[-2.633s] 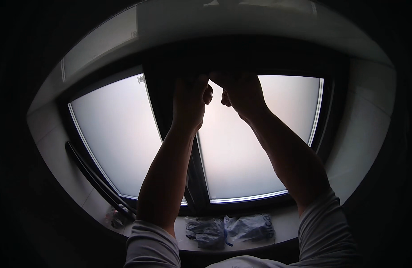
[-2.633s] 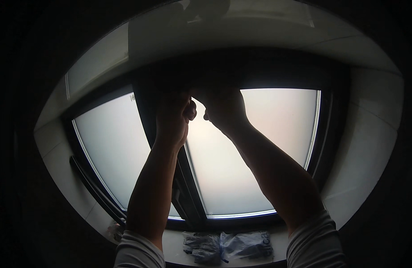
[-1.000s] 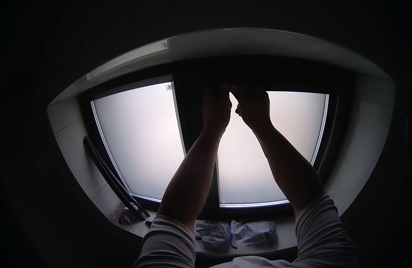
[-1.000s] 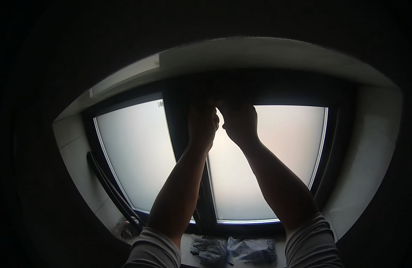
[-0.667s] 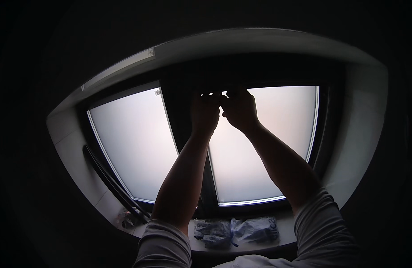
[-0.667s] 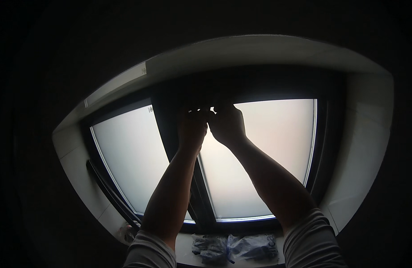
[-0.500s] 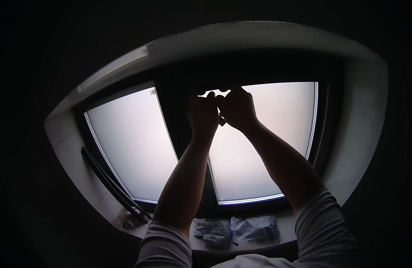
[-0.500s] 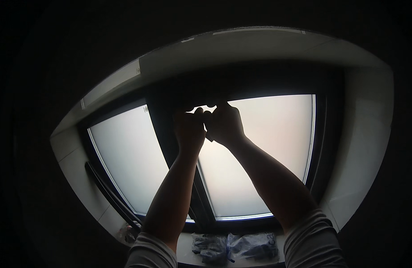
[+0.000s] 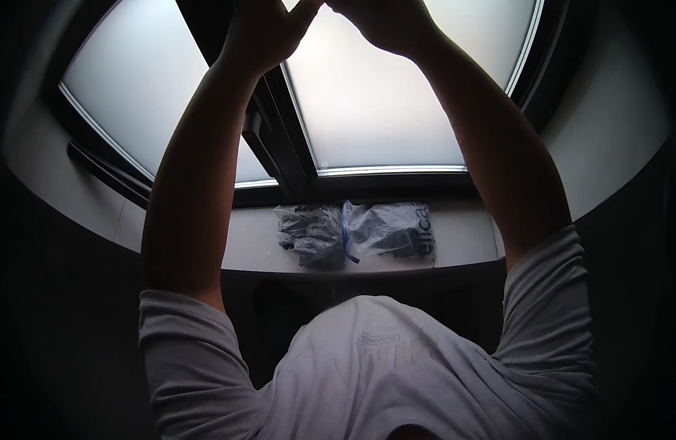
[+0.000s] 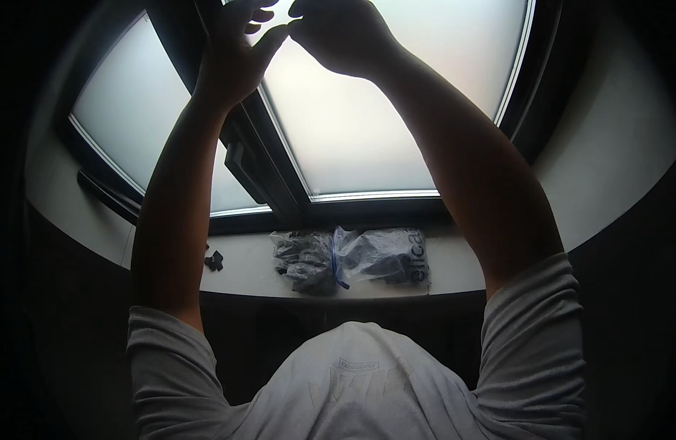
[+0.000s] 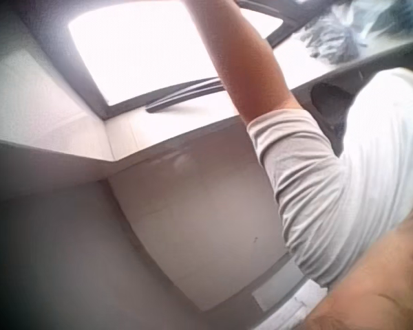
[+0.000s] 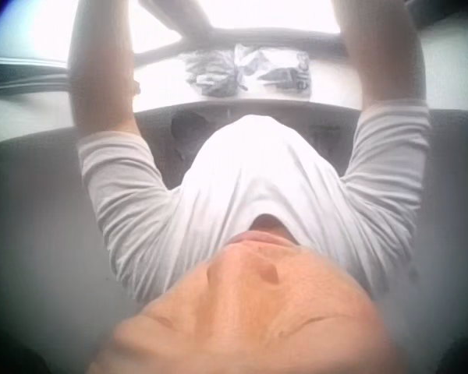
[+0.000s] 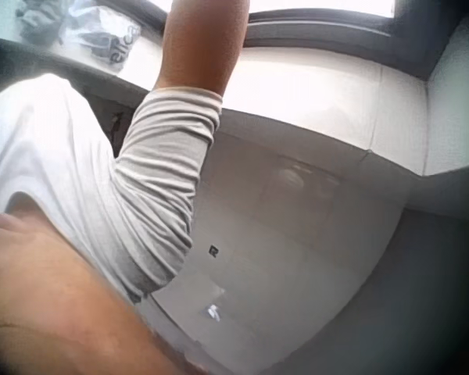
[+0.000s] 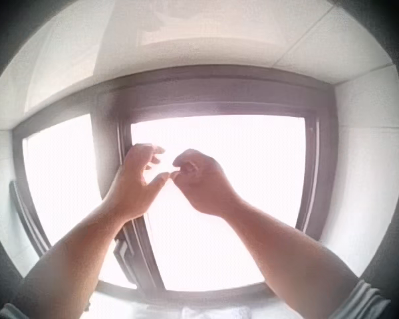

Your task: The person installs a window pane into a frame, then attaches small black plastic clips and a long black strip along the window edges. They handle multiple clips one at a time and press them into place along the frame.

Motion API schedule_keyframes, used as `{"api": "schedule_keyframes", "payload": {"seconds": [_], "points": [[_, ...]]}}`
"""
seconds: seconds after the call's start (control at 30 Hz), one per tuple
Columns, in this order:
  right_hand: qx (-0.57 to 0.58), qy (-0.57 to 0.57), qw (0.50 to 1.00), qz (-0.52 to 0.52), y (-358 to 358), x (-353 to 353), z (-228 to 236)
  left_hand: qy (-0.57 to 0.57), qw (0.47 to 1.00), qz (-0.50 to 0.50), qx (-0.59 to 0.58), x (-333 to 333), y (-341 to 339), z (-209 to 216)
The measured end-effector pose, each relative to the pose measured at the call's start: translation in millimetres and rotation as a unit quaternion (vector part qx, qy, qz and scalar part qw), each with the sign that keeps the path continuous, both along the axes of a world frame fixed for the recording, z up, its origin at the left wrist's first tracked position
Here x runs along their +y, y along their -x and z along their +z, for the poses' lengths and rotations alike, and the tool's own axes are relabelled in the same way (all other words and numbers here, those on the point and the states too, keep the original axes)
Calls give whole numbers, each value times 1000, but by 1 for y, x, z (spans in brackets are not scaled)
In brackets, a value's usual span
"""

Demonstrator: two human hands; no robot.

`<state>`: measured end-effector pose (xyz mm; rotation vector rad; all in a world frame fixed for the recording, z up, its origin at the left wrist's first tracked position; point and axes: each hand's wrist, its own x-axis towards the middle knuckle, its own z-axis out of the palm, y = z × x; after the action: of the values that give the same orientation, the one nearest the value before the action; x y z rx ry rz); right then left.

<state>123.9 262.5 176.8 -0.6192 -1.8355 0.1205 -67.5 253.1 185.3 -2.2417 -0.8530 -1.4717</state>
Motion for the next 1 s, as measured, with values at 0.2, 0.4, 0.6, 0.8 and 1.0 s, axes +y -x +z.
{"api": "schedule_keyframes", "payload": {"seconds": [0.2,0.4,0.6,0.8,1.0], "points": [[-27,104,994,-21,-15,-59,-105,-235,937,191,174,-18,39,3],[-63,352,933,-46,-58,-116,-248,-345,879,224,241,4,54,16],[-183,189,935,-238,-88,-141,-330,-350,879,233,225,-6,58,15],[-276,161,871,-373,-129,-117,-353,-362,878,216,227,-7,62,16],[-282,170,866,-376,-146,-109,-362,-369,886,190,206,8,56,10]]}}
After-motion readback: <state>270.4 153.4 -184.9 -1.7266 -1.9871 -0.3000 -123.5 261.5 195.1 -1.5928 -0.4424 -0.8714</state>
